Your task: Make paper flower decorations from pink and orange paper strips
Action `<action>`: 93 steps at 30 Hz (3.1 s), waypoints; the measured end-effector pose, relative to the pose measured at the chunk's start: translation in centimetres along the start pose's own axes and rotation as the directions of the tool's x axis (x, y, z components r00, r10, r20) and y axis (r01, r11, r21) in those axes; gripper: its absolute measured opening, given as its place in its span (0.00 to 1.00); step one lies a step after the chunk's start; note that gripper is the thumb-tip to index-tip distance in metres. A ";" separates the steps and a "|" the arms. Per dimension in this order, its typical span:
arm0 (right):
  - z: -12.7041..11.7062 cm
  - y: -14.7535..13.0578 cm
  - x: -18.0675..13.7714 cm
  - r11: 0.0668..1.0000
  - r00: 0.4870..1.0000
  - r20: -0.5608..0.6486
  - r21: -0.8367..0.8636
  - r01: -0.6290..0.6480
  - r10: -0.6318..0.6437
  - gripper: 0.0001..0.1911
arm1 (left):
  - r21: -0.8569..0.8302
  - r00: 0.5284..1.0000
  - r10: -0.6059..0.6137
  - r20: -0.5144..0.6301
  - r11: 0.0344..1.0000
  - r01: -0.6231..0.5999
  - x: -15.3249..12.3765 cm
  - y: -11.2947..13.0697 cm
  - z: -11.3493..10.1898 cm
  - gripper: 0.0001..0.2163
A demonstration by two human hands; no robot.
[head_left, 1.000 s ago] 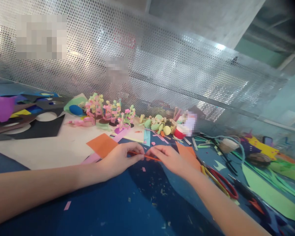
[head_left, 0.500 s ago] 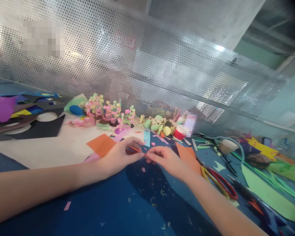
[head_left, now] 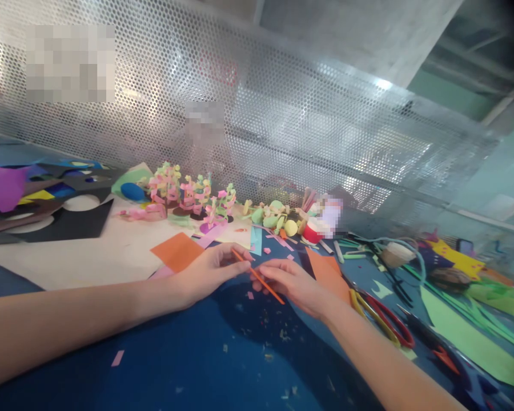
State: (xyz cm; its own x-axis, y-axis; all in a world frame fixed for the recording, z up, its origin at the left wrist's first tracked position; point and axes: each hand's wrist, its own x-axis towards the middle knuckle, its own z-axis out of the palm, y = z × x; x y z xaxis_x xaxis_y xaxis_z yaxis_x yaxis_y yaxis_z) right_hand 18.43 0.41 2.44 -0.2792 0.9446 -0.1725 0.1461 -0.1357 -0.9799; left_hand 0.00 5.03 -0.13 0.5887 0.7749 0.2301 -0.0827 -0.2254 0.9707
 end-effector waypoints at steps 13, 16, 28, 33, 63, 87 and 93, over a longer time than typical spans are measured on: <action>-0.4 1.3 0.3 0.997 0.996 0.076 -0.057 0.052 -0.047 0.12 | 0.033 0.998 -0.016 0.066 0.999 0.014 -0.2 0.1 0.0 0.12; -0.3 1.3 0.3 0.996 0.997 0.070 -0.077 0.051 -0.046 0.12 | 0.060 0.996 -0.004 0.085 0.998 -0.001 -0.2 0.1 0.0 0.11; -0.2 1.6 0.3 0.993 0.994 0.068 -0.081 0.087 -0.081 0.09 | 0.072 0.997 -0.031 0.065 0.997 0.027 -0.2 0.2 0.0 0.14; -0.4 1.9 0.5 0.996 0.995 0.048 -0.010 0.088 -0.087 0.11 | 0.049 0.998 -0.004 0.061 0.999 0.001 0.0 0.2 0.0 0.12; -0.5 1.7 0.6 0.989 0.994 0.074 -0.122 0.089 -0.080 0.09 | 0.148 0.996 -0.002 0.087 0.989 -0.011 -0.2 0.0 -0.1 0.14; -0.4 1.7 0.4 0.991 0.994 0.068 -0.102 0.087 -0.081 0.11 | -0.017 0.999 -0.048 0.025 0.999 0.048 0.0 0.5 -0.1 0.10; -0.5 1.8 0.4 0.992 0.993 0.074 -0.085 0.095 -0.088 0.11 | -0.034 0.999 -0.032 0.034 0.999 0.033 0.1 0.3 -0.2 0.09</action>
State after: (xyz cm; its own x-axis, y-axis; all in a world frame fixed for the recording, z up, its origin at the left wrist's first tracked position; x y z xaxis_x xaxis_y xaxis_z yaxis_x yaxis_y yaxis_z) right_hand 19.04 0.69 0.69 -0.3601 0.9283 -0.0920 0.1991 -0.0199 -0.9798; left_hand -0.16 5.12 0.21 0.6184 0.7610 0.1962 -0.0906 -0.1790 0.9797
